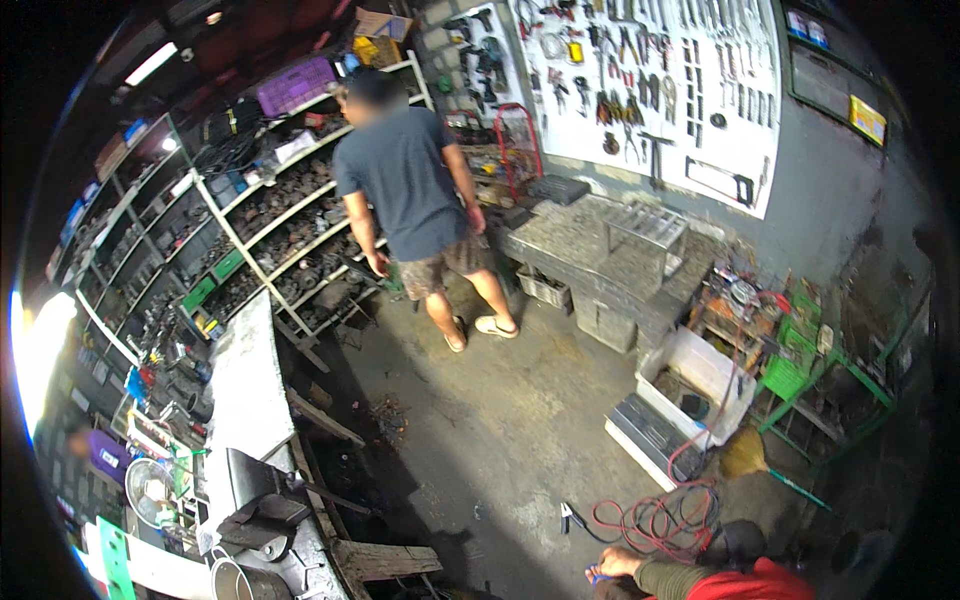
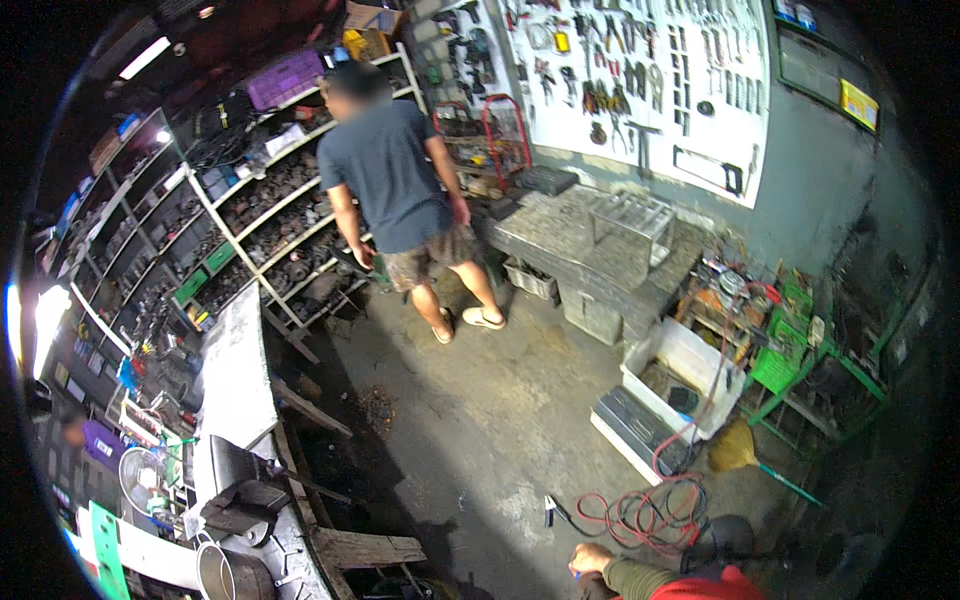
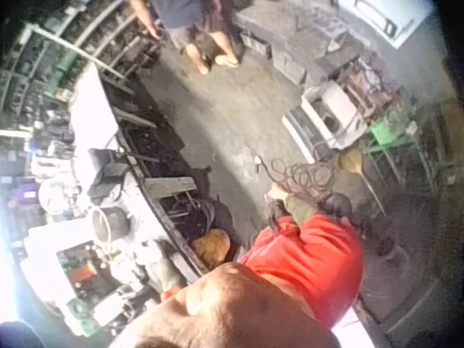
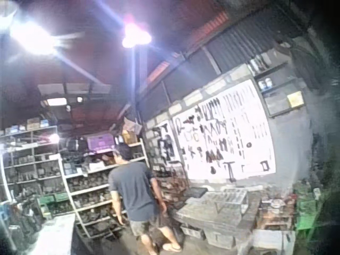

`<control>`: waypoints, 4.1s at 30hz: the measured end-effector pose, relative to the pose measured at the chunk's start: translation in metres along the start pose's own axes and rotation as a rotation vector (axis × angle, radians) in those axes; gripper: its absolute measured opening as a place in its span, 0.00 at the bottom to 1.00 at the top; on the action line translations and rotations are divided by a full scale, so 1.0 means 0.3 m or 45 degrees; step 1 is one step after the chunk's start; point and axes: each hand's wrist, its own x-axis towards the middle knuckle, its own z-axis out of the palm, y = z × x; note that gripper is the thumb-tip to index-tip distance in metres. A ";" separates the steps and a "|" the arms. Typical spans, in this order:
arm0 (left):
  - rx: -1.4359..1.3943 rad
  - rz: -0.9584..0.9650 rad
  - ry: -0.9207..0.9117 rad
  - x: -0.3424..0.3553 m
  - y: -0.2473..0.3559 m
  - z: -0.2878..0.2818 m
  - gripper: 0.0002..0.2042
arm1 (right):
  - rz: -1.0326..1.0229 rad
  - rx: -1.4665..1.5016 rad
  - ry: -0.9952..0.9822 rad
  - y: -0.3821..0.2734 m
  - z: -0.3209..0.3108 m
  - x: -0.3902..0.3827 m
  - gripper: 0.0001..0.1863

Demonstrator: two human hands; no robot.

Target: The person disassembles a small mechanical component on a workbench using wrenches and a hammer, removes internal parts, and reassembles the unit. The person also retrieves a hammer from under a vehicle and returns to the bench to continue the repair.

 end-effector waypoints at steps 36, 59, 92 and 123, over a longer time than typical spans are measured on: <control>0.775 1.135 0.277 0.151 -0.569 -0.055 0.12 | -0.114 -0.129 -0.415 0.245 1.062 0.375 0.10; 0.495 0.878 0.325 0.037 -0.467 -0.004 0.10 | 0.267 0.118 -0.326 0.402 1.046 0.340 0.09; -0.245 0.193 0.075 -0.007 -0.355 0.008 0.16 | 0.109 0.186 0.002 0.478 0.765 0.531 0.08; -0.390 0.087 0.035 0.087 -0.466 -0.016 0.30 | 0.247 0.544 0.161 0.437 0.628 0.504 0.06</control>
